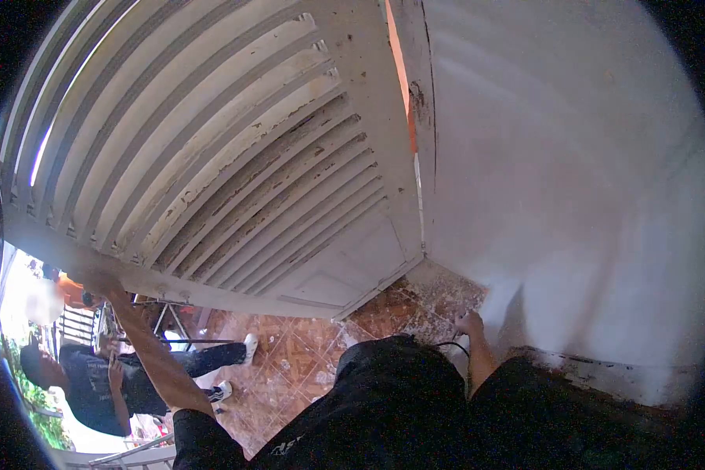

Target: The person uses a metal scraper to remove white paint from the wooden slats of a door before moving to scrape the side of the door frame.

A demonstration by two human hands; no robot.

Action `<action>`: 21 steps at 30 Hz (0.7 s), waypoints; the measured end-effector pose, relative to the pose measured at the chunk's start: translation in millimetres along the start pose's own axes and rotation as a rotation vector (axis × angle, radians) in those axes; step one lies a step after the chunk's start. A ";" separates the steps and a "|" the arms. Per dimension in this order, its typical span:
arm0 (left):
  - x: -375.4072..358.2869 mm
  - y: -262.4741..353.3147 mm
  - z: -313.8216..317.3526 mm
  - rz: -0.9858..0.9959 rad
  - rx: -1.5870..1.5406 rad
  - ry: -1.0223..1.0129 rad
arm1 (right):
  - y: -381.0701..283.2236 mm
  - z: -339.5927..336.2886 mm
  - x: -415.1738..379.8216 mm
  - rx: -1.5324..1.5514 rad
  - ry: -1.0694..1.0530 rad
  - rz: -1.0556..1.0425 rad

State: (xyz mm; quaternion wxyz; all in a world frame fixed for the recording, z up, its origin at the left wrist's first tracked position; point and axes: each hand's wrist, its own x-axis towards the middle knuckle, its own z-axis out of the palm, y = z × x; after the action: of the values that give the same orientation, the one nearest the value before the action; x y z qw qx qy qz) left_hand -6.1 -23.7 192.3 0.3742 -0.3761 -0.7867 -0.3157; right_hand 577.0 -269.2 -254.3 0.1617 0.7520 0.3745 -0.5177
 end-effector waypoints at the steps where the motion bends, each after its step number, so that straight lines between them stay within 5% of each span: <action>1: 0.2 -0.1 0.3 -0.001 -0.016 0.004 | -4.3 -5.2 -3.4 0.027 -0.052 0.019; 4: 1.0 -0.7 1.5 -0.004 -0.066 0.018 | 1.5 10.1 6.3 -0.023 0.095 0.027; 14: 5.7 -6.1 8.0 -0.001 -0.243 0.059 | 7.9 25.8 34.2 0.285 -0.041 -0.169; 16: 8.1 -15.0 13.3 -0.001 -0.259 0.062 | -24.4 11.4 9.4 0.266 0.419 -0.298; 17: 11.8 -27.7 21.5 0.005 -0.293 0.090 | -32.5 4.4 13.1 0.266 0.418 -0.300; 19: 13.8 -33.5 25.2 0.010 -0.328 0.119 | -43.8 -6.5 19.3 0.183 -0.158 -0.237; 21: 12.1 -25.0 21.4 -0.057 -0.346 0.079 | -37.2 21.1 55.7 0.161 -0.026 -0.206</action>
State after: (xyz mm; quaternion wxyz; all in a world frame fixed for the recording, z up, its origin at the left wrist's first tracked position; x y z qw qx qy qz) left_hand -39.6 -15.7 185.8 0.3255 -0.3999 -0.7156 -0.4712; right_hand 546.2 -235.6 -307.8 0.0516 0.7132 0.4050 -0.5698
